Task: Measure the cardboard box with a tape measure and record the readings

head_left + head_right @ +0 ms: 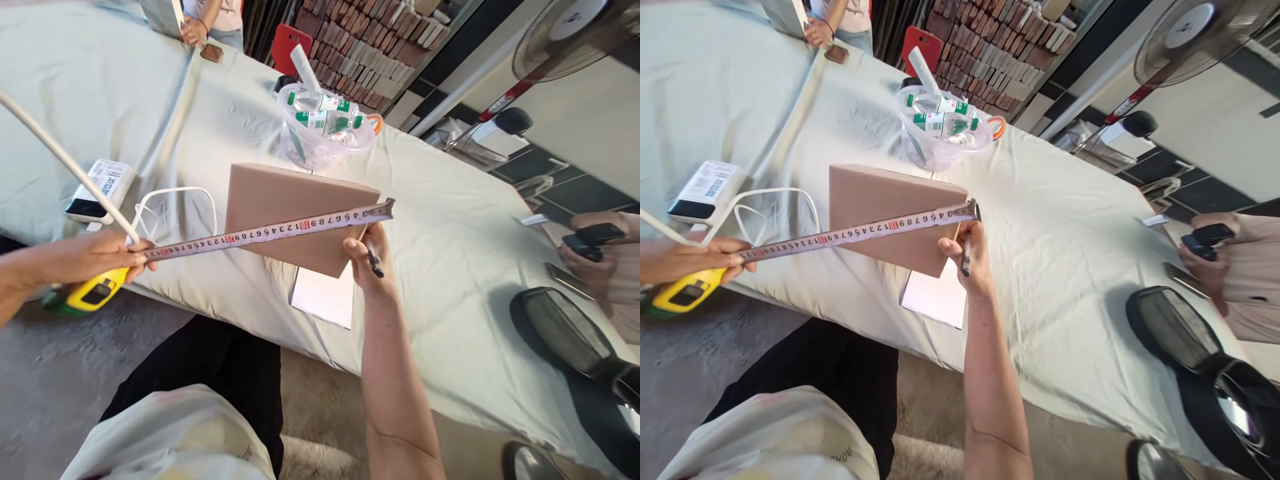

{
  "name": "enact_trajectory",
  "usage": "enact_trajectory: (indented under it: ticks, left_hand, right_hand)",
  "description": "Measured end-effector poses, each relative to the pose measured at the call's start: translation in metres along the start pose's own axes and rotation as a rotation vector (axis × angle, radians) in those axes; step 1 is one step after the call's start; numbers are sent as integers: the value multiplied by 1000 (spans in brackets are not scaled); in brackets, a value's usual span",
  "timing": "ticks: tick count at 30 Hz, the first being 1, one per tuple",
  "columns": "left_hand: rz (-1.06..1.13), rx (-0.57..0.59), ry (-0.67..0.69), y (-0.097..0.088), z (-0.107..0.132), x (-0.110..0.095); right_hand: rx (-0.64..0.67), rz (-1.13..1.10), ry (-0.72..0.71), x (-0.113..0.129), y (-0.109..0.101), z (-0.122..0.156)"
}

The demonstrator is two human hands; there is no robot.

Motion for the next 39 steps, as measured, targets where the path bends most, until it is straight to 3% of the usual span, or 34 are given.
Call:
enact_trajectory:
  ticks: [2,4,6,9,12,15,21,28,32,36,39]
  left_hand:
    - [124,99,28,22,-22,-42]
    - [317,102,-2,47,-25,-62]
    - [503,91,-35,73,-20,-64]
    - [655,210,-60,107,-16,-58]
    - [678,254,-40,125,-19,-59]
    - [661,184,-24,129,-21,-64]
    - [561,65,4,119,-23,-64]
    - [538,75,-25,112,-21,-45]
    - [608,125,-71,110,-19,-43]
    - [707,214,-95,116,-27,-68]
    - [760,286,-45,125,-45,-97]
  right_hand:
    - [-82,-33,20,-8,7,-8]
    - [-140,-79,54,-16,15,-15]
    - [-167,-131,87,-20,25,-21]
    - [-223,-188,125,-22,40,-30]
    - [-287,-235,132,-19,52,-40]
    - [-280,-235,84,-12,61,-51]
    - [-200,-192,-26,-7,69,-66]
    - [-219,-66,-148,-48,78,-80]
    - [-101,159,-238,-74,82,-80]
    - [2,298,-147,-84,63,-61]
    - [-103,227,-49,-77,31,-39]
Point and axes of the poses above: each hand's wrist, its own z-axis away from the middle knuckle, its own y-axis out of the palm, x = y × z, the point moved 3 cm from there along -z, towards the middle knuckle, and after that the axes turned 6 degrees about x, right-handed, at the moved point
